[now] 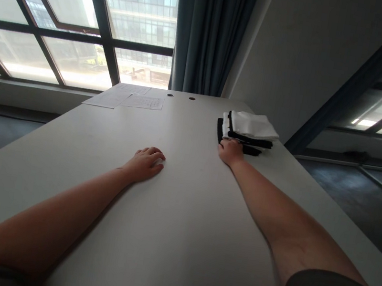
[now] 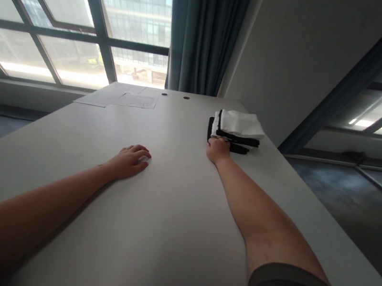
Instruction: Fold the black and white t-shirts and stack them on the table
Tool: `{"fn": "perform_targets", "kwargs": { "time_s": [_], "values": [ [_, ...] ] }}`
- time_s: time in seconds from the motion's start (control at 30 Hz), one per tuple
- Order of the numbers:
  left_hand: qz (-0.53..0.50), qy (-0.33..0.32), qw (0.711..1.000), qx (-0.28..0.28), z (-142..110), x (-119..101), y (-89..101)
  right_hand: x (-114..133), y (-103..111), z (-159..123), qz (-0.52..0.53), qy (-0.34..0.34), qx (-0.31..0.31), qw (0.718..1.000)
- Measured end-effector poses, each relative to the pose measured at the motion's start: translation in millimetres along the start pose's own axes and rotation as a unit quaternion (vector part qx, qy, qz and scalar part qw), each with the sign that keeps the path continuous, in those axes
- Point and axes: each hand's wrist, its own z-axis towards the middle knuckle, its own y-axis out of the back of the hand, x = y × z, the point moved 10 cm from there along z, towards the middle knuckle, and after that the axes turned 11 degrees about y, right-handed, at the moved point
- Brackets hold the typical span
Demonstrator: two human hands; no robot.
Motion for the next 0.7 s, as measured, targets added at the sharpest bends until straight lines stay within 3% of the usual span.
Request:
{"fn": "perform_targets", "kwargs": {
  "time_s": [0.07,0.13,0.23,0.33,0.4,0.5,0.6,0.7],
  "values": [
    [-0.007,-0.035,0.999,-0.026,-7.6,-11.9,10.1,51.5,12.2,-25.4,0.016,0.064,0.008,0.998],
    [-0.018,-0.097,0.993,-0.069,-24.0,-37.8,25.4,104.7,24.7,-56.5,0.044,0.128,0.008,0.991],
    [-0.03,-0.225,0.967,-0.112,-66.0,-98.1,43.1,178.6,34.6,-109.8,0.093,0.202,0.011,0.975],
    [-0.044,-0.329,0.94,-0.082,-108.4,-157.6,44.5,235.2,23.4,-161.0,0.173,0.263,0.045,0.948],
    [-0.054,-0.343,0.936,-0.054,-123.8,-182.6,44.5,241.8,20.1,-181.8,0.332,0.226,0.004,0.916],
    [-0.064,-0.352,0.934,0.002,-134.6,-204.3,43.4,216.9,12.3,-199.0,0.483,0.129,-0.095,0.861],
    [-0.074,-0.351,0.933,0.032,-134.5,-209.0,43.4,215.0,9.5,-204.4,0.438,0.174,-0.106,0.876],
    [-0.068,-0.344,0.936,0.028,-129.0,-203.3,40.1,229.8,1.1,-198.7,0.34,0.226,-0.047,0.912]
  ]
}}
